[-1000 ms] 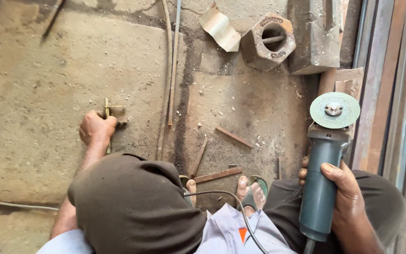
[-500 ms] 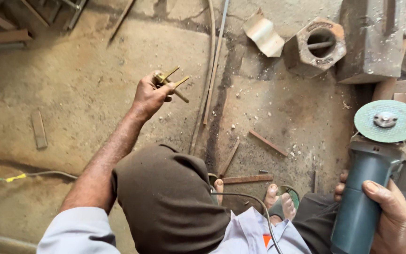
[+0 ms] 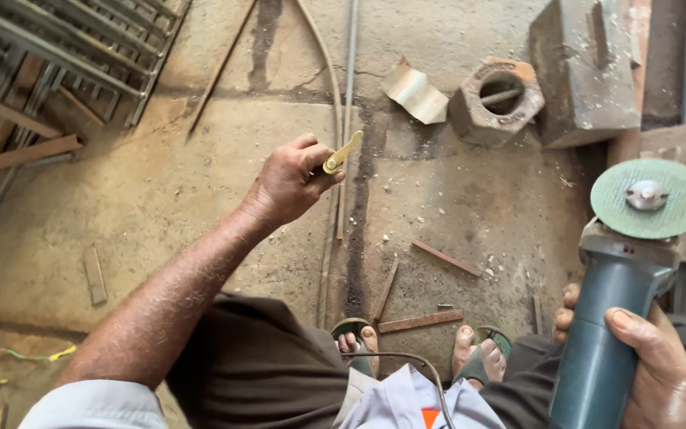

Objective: The person sits on the ground and cuts a corrugated metal sheet with an angle grinder, producing sparks until a cut piece falls away. They then pick up a small brass fitting, work it by hand, and grind it against a hexagonal metal block with the angle grinder, producing sparks as they shape it.

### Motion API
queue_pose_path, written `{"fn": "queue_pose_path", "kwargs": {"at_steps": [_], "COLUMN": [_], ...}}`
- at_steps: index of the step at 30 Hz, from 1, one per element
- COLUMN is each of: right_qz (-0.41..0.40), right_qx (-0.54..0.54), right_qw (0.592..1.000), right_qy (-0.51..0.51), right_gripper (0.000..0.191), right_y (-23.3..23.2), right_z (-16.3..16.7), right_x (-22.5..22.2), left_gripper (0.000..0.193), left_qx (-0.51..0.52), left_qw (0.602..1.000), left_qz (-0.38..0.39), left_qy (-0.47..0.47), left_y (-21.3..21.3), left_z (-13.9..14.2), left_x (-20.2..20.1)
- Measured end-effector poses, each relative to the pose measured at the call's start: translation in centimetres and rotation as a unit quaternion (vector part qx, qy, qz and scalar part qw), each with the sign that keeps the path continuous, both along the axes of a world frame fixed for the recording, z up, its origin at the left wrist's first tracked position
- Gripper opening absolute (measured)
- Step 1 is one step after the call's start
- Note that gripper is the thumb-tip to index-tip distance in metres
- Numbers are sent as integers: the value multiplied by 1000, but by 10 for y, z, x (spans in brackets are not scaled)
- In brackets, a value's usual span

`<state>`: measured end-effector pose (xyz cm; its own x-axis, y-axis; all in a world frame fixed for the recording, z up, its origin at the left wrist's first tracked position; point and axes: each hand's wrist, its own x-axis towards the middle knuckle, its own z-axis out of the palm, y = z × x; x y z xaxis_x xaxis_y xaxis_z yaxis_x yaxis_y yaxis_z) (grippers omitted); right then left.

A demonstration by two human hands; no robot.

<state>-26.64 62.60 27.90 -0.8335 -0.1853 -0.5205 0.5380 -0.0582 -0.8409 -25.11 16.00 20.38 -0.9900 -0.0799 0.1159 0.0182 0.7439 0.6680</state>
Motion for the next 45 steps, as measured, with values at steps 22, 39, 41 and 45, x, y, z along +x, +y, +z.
{"fn": "queue_pose_path", "kwargs": {"at_steps": [22,39,41,45], "right_qz": [1,-35,-35,-53], "right_qx": [12,-108,-91,-44], "right_qw": [1000,993,995,998], "right_qy": [7,7,27,11], "right_gripper": [63,50,52,55], "right_y": [47,47,44,64], "right_z": [28,20,20,35], "right_x": [-32,-87,-83,-67], "left_gripper": [19,34,36,51], "left_qx": [-20,-72,107,-14], "left_qw": [998,966,953,967], "left_qz": [-58,-84,49,-44], "left_qy": [-8,-235,-279,-252], "left_y": [135,143,129,123], "left_z": [-35,-25,-33,-35], "left_x": [-113,-290,-290,-322]}}
